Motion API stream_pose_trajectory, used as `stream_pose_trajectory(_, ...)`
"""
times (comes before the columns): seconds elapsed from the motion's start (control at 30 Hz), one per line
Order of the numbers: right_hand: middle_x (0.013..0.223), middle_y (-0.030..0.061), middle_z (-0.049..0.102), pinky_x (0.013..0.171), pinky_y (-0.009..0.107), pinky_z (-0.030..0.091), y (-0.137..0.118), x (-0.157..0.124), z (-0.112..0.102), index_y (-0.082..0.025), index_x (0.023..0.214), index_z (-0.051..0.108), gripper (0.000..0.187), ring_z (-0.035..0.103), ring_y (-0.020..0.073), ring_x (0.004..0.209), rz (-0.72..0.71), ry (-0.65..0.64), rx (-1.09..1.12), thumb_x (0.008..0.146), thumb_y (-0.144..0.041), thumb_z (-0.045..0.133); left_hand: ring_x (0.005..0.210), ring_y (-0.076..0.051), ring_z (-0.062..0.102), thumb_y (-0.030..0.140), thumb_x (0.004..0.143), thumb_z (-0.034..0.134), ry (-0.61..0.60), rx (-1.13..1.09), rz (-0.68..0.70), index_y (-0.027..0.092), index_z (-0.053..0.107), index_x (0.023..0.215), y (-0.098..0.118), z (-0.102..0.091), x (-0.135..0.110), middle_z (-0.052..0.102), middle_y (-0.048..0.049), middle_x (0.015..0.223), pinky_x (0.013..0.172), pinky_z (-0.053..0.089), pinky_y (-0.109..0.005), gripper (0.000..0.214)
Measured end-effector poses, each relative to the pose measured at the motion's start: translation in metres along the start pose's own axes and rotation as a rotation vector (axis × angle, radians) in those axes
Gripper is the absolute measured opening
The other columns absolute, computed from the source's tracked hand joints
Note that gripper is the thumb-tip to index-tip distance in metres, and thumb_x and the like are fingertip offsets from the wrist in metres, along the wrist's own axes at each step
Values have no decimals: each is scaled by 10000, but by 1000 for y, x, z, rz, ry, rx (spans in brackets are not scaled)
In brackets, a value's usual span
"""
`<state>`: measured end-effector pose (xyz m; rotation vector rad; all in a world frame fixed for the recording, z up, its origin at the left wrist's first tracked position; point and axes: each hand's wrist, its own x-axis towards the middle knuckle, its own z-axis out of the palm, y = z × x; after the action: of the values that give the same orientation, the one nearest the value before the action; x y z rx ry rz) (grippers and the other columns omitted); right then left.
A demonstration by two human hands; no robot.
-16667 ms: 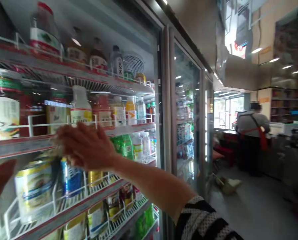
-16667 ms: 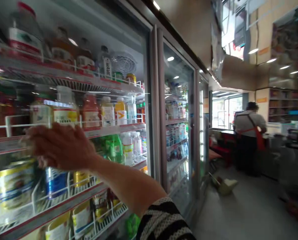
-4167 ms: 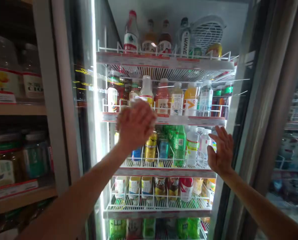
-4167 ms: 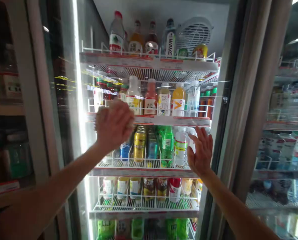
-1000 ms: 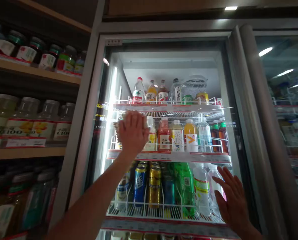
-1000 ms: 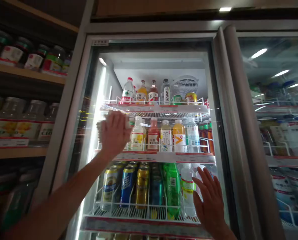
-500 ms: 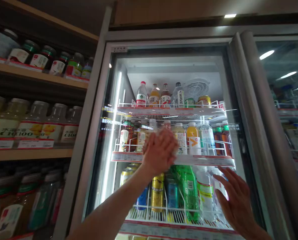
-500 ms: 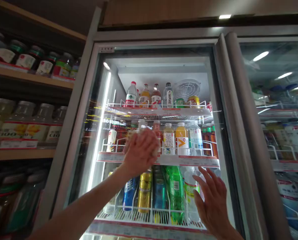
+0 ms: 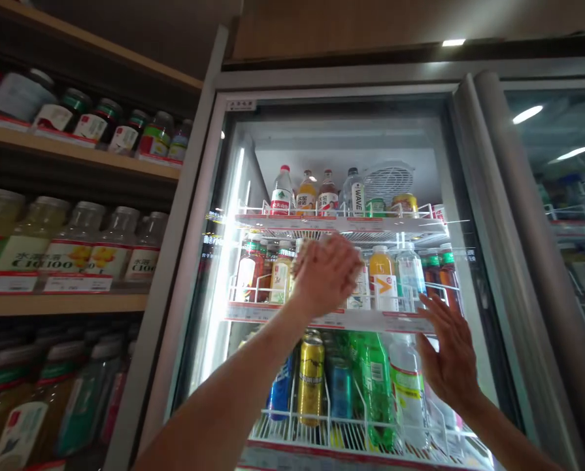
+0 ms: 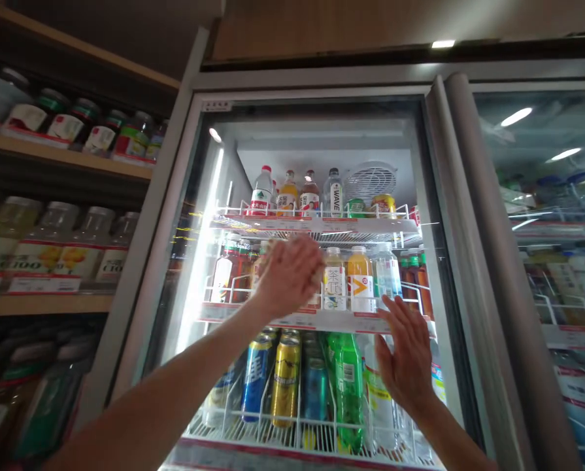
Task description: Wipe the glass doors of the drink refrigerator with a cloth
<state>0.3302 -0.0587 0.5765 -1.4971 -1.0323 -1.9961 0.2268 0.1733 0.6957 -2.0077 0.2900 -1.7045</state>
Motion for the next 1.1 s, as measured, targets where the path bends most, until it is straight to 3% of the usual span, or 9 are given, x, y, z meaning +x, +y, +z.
stream_pose_trajectory(0.1, 1316, 92, 535, 1082, 508, 325, 1, 0, 0, -207, 1240, 471, 361, 430, 266, 1299, 13, 10, 19, 882, -239, 442, 1373, -190, 294, 463, 896, 330, -34, -16, 133, 274, 416, 1335, -11, -6, 9, 429, 12, 1434, 1120, 244, -432, 486)
stream_pose_trajectory(0.27, 1308, 85, 538, 1099, 514, 301, -2, 0, 3, -207, 1195, 494, 318, 424, 262, 1304, 27, 8, -15, 885, -242, 433, 1354, -349, 299, 373, 914, 210, 141, 41, -482, 90, 390, 1353, -79, -18, 21, 388, -192, 1432, 1004, 286, -619, 553)
stream_pose_trajectory(0.33, 1307, 92, 537, 1102, 515, 295, -2, 0, 3, -199, 1182, 500, 305, 418, 263, 1308, 26, 4, -23, 889, -243, 426, 1362, -340, 288, 403, 915, 208, 142, 15, -473, 112, 427, 1335, -60, -12, 25, 392, -166, 1439, 1017, 273, -618, 556)
stream_pose_trajectory(0.43, 1301, 94, 541, 1097, 508, 305, -1, 0, 2, -198, 1180, 499, 302, 421, 261, 1305, 13, 4, -19, 888, -236, 432, 1362, -224, 318, 531, 883, 310, 56, -49, -126, 278, 505, 1278, -7, -1, 29, 441, 7, 1428, 1098, 267, -473, 508)
stream_pose_trajectory(0.5, 1298, 95, 544, 1097, 504, 308, -1, 1, 1, -195, 1172, 502, 296, 427, 258, 1301, 6, 9, -12, 886, -230, 438, 1356, -177, 330, 559, 868, 343, 31, -56, -33, 332, 505, 1270, 2, 1, 31, 440, 63, 1425, 1114, 259, -421, 489)
stream_pose_trajectory(0.73, 1305, 81, 542, 1098, 492, 296, -3, 1, 2, -203, 1162, 511, 288, 409, 243, 1315, 33, -2, -20, 895, -229, 407, 1348, -378, 304, 448, 918, 197, 235, 76, -692, 92, 417, 1345, -106, -21, -9, 410, -212, 1411, 983, 283, -654, 598)
stream_pose_trajectory(0.83, 1308, 86, 539, 1096, 494, 293, -1, -2, 1, -199, 1151, 519, 281, 409, 251, 1315, 38, -8, -20, 895, -233, 407, 1369, -379, 263, 484, 917, 214, 187, 102, -684, 88, 407, 1354, -80, -17, -39, 389, -201, 1430, 1015, 258, -654, 620)
stream_pose_trajectory(1.0, 1308, 90, 520, 1064, 487, 346, -31, 27, 0, -210, 1177, 494, 302, 434, 244, 1281, 18, 60, 93, 879, -192, 444, 1405, -274, 227, 512, 904, 336, -21, -196, -102, 211, 390, 1373, 5, -1, -50, 372, -71, 1469, 1135, 167, -568, 560)
stream_pose_trajectory(1.1, 1362, 96, 463, 1013, 439, 433, -78, 72, 16, -210, 1271, 399, 388, 437, 205, 1274, -165, 57, 434, 886, -165, 385, 1385, -193, 286, 410, 949, 222, 79, -469, -246, 205, 305, 1415, 4, -4, -34, 361, -61, 1478, 1143, 237, -474, 516)
